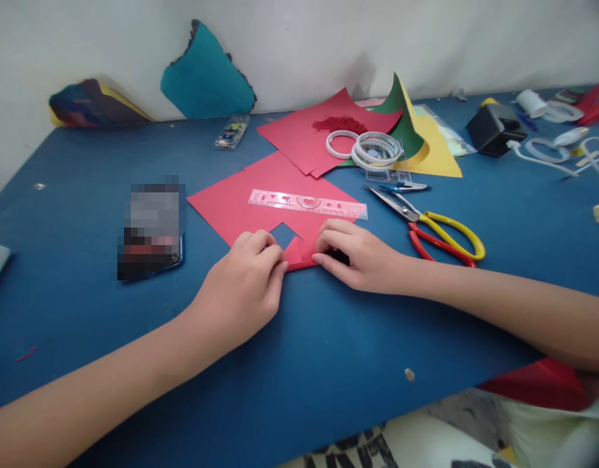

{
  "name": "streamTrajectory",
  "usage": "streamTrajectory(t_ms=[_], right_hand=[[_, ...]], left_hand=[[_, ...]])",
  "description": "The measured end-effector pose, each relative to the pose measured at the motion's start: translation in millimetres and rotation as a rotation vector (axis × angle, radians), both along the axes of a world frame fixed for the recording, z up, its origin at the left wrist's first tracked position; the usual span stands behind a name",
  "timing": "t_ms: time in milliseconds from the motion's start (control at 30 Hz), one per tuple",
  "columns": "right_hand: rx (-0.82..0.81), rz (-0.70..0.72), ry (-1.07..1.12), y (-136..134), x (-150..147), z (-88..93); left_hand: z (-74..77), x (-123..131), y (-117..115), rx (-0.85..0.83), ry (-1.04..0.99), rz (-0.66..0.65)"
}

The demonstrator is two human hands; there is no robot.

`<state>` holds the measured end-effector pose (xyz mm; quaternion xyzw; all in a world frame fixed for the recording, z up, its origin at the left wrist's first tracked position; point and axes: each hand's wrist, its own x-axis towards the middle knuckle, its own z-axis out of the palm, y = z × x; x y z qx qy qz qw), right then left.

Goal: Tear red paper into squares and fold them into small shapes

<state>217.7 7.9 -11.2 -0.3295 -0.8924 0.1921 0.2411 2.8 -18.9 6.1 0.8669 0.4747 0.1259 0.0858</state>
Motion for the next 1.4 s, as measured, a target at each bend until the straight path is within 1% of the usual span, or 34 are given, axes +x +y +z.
streamTrajectory(t_ms=[133,267,667,867,933,1033,1133,1267,1333,1400], right_hand=[[0.006,-0.018,-0.033,0.6,-0.7,-1.2],[0.025,-0.029,-0.065,1.4,-1.8,-1.7],[-0.064,-0.061,-0.083,3.1,-3.0,4.4],[-0.061,-0.069,-0.114,6.1,-4.8,5.5],[-0.050,-0.067,-0.125,5.3,-4.9,4.7],[0.039,-0.053,-0.079,2.1,-3.7,1.2],[0.226,0.022,-0.030,-0.9,-1.4,-2.7],[0.472,0.101,-0.087,-4.1,2.6,-2.4],[0.595,0.145,-0.152,-7.8,4.3,0.5],[0.760,0.179,-0.236,-13.5,5.4,4.1]], left_hand=[[0.3,0.4,-0.4,0.047,0.083,-0.020],[-1.3,1.3,-0.7,0.051,0.111,0.002],[-4.3,3.0,-1.1,0.068,0.151,0.011],[-7.8,2.1,-0.4,0.175,0.167,-0.031],[-9.5,1.9,0.2,0.204,0.140,-0.055],[-12.2,1.1,0.6,0.276,0.054,-0.152],[-13.2,0.4,-1.2,0.377,0.006,-0.251],[-9.8,0.1,-8.0,0.538,0.062,-0.341],[-7.4,0.1,-11.9,0.615,0.108,-0.376],[-5.8,0.1,-14.8,0.670,0.152,-0.403]])
